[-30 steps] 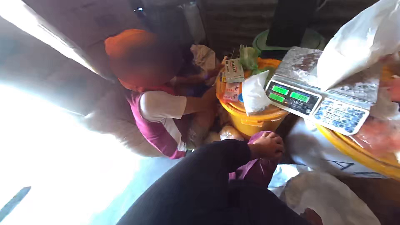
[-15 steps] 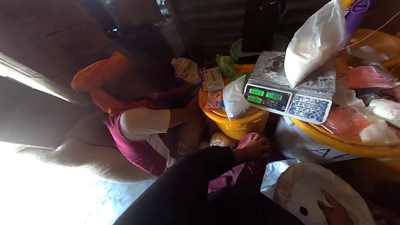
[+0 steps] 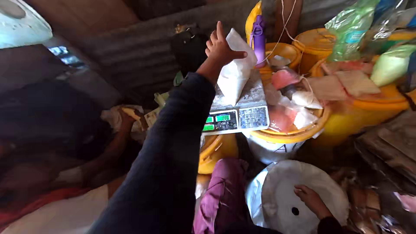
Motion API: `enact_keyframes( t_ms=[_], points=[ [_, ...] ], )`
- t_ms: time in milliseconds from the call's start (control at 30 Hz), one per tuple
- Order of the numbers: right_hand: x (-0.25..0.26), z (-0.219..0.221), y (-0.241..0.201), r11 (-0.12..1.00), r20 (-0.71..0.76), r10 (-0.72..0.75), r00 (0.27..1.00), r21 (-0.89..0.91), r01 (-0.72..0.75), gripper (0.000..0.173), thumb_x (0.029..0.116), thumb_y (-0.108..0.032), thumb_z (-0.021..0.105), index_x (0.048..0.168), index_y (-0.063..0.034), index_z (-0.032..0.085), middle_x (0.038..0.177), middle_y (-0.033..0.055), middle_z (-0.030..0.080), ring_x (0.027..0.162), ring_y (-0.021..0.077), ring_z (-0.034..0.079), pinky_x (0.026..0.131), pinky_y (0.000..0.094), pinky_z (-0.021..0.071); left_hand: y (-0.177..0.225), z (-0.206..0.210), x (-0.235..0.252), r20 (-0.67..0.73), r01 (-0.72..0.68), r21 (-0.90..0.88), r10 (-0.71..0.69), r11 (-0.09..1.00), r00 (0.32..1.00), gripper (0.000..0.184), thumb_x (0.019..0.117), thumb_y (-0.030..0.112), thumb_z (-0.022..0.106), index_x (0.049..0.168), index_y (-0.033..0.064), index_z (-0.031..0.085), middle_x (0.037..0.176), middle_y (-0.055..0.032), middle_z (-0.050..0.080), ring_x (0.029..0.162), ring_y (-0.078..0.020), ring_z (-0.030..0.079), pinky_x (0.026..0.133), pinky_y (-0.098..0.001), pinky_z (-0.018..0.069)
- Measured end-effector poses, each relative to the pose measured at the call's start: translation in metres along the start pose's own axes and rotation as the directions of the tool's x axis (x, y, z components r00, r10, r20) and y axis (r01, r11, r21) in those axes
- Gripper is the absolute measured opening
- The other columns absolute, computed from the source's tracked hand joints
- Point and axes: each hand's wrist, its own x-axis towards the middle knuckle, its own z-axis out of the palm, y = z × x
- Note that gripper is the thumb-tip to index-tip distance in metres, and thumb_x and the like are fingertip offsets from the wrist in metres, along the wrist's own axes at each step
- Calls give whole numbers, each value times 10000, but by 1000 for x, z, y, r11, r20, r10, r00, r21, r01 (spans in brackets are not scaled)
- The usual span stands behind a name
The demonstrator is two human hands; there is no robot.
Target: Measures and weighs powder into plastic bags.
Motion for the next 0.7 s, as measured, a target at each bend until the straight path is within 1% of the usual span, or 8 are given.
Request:
enact_keyframes(
  t_ms=[100,167,233,267,300,367,467,700],
  points=[
    [8,1,7,999,6,0,1000,33,0,451,1033,-268,624,1404,-14,577,1283,246,652,1115,390,650,968,556,498,12,22,42,75,101,81,-107,992,991,1464,666,540,918,1645,165,-104,1678,-269,140,1535,-495,152,1175,-734,136],
    [12,0,10,998,12,11,1000,55,-12,459,1031,-274,627,1404,-13,575,1290,245,650,1115,388,651,970,557,497,18,37,51,164,86,112,-104,990,981,1465,689,450,934,1633,130,-139,1634,-325,222,1516,-521,192,1181,-745,101],
    [14,0,12,995,13,33,999,91,-34,462,1031,-282,629,1409,-21,571,1296,242,646,1116,379,652,966,551,500,20,50,56,281,-9,195,-47,981,959,1170,775,349,895,1573,-97,165,1473,-382,440,1405,-540,397,1123,-752,251],
    [15,-1,11,992,7,43,999,116,-43,458,1033,-281,627,1410,-28,571,1293,240,646,1106,374,651,954,546,502,19,53,59,311,-61,225,-12,972,950,853,829,328,851,1400,-161,448,1358,-371,544,1318,-521,497,1072,-728,347],
    [15,0,10,988,-2,50,999,144,-49,451,1034,-274,626,1408,-27,572,1290,240,646,1096,371,652,944,541,505,21,50,60,314,-76,206,7,976,949,620,907,314,776,1270,-148,577,1299,-352,591,1271,-497,549,1057,-685,399],
    [14,0,10,982,-14,63,998,182,-59,441,1038,-264,619,1404,-23,574,1300,240,641,1111,377,648,950,546,505,16,36,61,177,13,-59,-3,998,984,496,1008,329,635,1259,-98,614,1300,-313,612,1249,-442,586,1063,-605,445],
    [14,3,10,983,-33,61,998,178,-54,431,1047,-269,601,1403,-27,577,1293,241,642,1103,381,648,940,549,505,4,4,64,15,86,-549,-93,832,996,437,1042,309,566,1362,11,569,1308,-203,614,1190,-293,611,1005,-493,504],
    [-21,10,10,986,-144,0,990,165,24,403,1057,-231,579,1400,-19,577,1301,255,635,1129,402,645,958,575,505,8,-75,6,-48,-139,-758,158,637,986,249,1060,186,532,1252,33,570,1053,-78,678,940,-148,693,838,-350,597]
  ],
)
